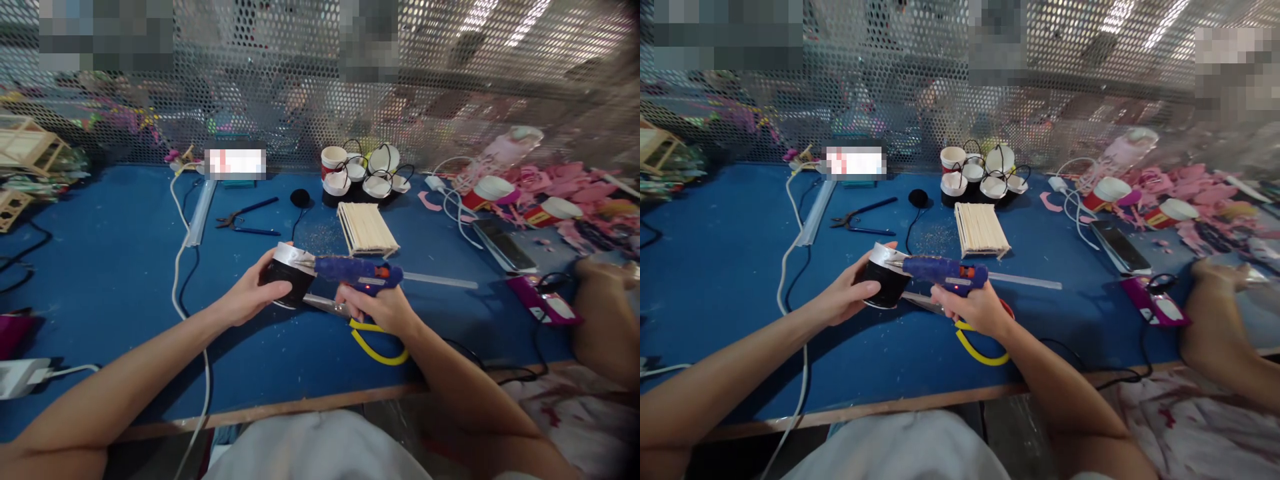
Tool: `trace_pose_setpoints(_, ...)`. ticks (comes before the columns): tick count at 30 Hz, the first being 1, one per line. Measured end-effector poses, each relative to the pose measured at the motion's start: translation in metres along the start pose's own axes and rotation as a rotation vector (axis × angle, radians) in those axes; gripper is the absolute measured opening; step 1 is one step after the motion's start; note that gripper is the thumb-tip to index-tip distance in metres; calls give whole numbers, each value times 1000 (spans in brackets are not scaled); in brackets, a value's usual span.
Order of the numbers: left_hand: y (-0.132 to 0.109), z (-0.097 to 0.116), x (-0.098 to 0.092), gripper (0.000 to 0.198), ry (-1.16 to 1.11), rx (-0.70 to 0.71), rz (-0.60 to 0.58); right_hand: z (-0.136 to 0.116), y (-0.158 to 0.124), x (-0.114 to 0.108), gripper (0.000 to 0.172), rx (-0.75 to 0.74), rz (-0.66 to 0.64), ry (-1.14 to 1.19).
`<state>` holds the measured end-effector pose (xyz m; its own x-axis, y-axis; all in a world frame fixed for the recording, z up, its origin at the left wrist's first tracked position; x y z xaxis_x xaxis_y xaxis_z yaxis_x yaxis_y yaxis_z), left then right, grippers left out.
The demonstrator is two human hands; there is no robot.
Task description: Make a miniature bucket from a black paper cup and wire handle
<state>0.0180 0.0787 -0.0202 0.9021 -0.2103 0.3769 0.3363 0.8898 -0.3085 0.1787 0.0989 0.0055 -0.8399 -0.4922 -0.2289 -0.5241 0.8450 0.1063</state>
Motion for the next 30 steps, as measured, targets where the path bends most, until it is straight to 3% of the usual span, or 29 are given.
trace_pose_setpoints(5,1,-4,0,67,-24,0,-31,-3,1,-4,27,-63,62,79)
trace_pose_setpoints(12,-2,-1,4,50,-45,32,-54,5,0,11,30,-8,-35,29)
trace_pose_setpoints(19,10,-1,-20,43,-128,66,63,-2,0,10,24,-60,-40,132)
trace_pose_setpoints(22,14,2,-38,39,-148,100,187,-2,5,-7,25,-55,71,158)
trace_pose_setpoints(26,15,14,-53,50,-51,240,317,5,11,-54,26,29,348,-23)
trace_pose_setpoints(30,15,25,-68,67,171,373,463,-5,29,-90,23,-18,426,-269)
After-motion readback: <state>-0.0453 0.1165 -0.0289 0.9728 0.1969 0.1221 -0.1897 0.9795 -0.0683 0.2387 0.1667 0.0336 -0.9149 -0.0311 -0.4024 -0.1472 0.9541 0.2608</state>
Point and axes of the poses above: each hand's wrist, its own y-axis towards the middle knuckle, its own x-axis out of the palm, z = x × y, the point moved 9 cm from there along y, towards the middle knuckle, and after that the axes turned 9 degrees about -x, right-handed, at the moved point
